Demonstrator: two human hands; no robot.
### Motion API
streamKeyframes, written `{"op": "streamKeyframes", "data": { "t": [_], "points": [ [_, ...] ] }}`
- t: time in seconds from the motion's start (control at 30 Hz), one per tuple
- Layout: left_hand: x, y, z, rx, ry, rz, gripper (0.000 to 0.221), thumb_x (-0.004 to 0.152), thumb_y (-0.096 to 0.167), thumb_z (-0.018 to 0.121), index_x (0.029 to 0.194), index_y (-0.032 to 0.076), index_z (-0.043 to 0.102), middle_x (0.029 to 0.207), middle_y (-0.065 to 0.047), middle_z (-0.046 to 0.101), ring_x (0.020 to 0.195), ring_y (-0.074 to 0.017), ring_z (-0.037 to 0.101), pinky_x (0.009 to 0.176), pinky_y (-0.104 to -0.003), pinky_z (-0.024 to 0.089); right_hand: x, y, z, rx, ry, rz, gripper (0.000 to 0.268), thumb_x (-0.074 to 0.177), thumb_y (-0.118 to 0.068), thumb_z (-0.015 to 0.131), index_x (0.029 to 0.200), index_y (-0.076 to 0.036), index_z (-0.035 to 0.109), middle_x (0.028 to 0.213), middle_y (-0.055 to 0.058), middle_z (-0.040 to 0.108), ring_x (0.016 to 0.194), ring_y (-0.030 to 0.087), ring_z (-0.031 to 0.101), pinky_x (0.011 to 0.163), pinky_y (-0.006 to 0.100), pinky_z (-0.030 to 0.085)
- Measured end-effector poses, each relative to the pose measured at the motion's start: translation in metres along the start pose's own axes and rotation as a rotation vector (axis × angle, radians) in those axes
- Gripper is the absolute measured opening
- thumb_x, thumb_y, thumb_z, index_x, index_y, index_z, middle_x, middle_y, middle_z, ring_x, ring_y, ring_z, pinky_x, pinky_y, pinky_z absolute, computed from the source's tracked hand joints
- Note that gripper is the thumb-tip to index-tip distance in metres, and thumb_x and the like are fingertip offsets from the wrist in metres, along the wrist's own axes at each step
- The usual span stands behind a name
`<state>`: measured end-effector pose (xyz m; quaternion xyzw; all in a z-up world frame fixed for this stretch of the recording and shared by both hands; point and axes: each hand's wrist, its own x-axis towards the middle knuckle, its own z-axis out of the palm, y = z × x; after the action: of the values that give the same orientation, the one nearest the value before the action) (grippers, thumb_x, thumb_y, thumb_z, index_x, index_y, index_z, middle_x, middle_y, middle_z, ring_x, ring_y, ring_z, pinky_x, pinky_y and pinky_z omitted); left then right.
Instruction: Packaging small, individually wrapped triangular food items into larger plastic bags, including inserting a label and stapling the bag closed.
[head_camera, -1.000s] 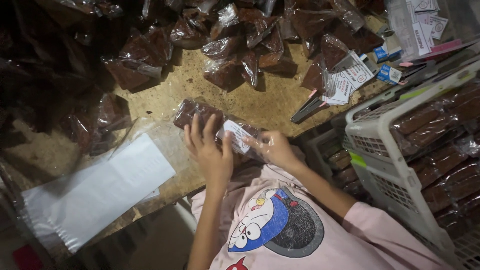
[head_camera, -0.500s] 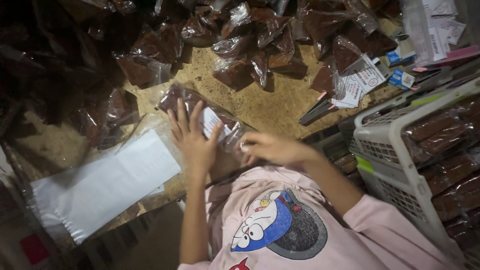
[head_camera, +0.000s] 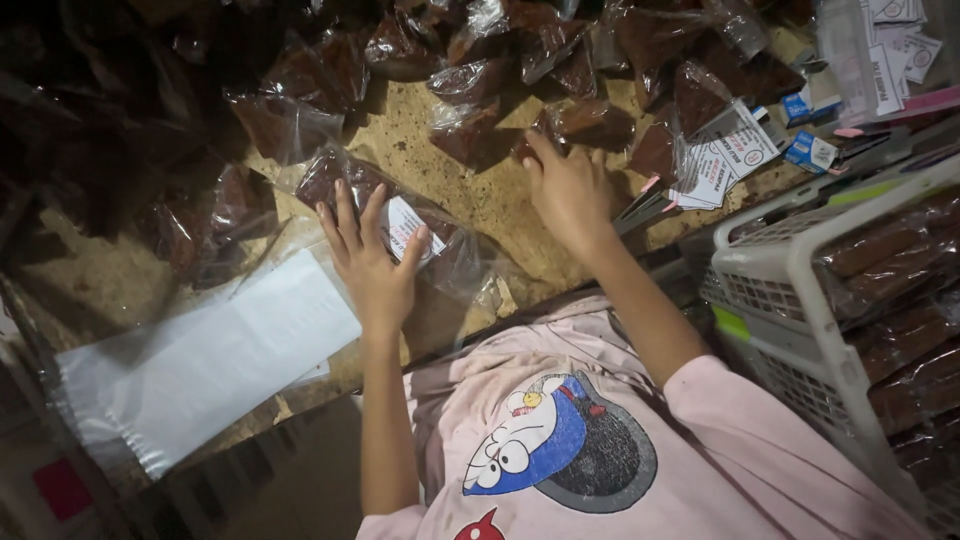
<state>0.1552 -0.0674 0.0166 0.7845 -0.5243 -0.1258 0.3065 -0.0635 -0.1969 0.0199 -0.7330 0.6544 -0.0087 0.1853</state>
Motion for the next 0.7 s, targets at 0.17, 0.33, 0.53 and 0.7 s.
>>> {"op": "streamKeyframes", "data": {
  "t": [0.17, 0.33, 0.53, 0.7],
  "points": [
    [-0.002, 0.006, -0.002, -0.002, -0.006, -0.037, 0.07, 0.09, 0.066, 0.062, 0.15, 0.034, 0.046, 0.168, 0.0, 0.016, 0.154, -0.0354, 0.0, 0.117, -0.066, 0.019, 0.006, 0.008, 0.008, 0.067, 0.154, -0.112, 0.03, 0.095, -0.03, 0.07, 0.122, -0.019, 0.071, 0.124, 0.02, 0.049, 0.124, 0.048, 0.041, 0.084, 0.062, 0.051],
    [-0.004, 0.008, -0.002, -0.042, -0.006, -0.059, 0.07, 0.091, 0.066, 0.062, 0.151, 0.034, 0.046, 0.168, -0.001, 0.014, 0.154, -0.0345, -0.003, 0.117, -0.067, 0.019, -0.016, -0.016, -0.03, 0.482, 0.052, 0.046, 0.081, 0.083, -0.019, 0.085, 0.14, -0.002, 0.03, 0.116, 0.037, 0.058, 0.115, 0.056, 0.058, 0.094, 0.061, 0.049],
    [-0.003, 0.01, -0.006, -0.017, -0.016, -0.058, 0.069, 0.092, 0.063, 0.063, 0.151, 0.033, 0.045, 0.168, -0.002, 0.014, 0.154, -0.035, -0.003, 0.118, -0.066, 0.017, 0.028, -0.04, -0.043, 0.396, 0.001, -0.432, 0.043, 0.089, -0.037, 0.078, 0.111, -0.001, 0.07, 0.118, 0.027, 0.061, 0.112, 0.042, 0.059, 0.091, 0.053, 0.052],
    [-0.003, 0.017, -0.013, -0.056, -0.037, -0.018, 0.066, 0.096, 0.061, 0.054, 0.152, 0.029, 0.041, 0.169, 0.0, 0.011, 0.157, -0.0312, -0.001, 0.123, -0.065, 0.012, 0.042, -0.095, -0.056, -0.06, -0.306, -0.518, 0.064, 0.09, -0.031, 0.069, 0.146, -0.014, 0.044, 0.157, 0.026, 0.029, 0.146, 0.042, 0.02, 0.119, 0.062, 0.015]
  ]
}}
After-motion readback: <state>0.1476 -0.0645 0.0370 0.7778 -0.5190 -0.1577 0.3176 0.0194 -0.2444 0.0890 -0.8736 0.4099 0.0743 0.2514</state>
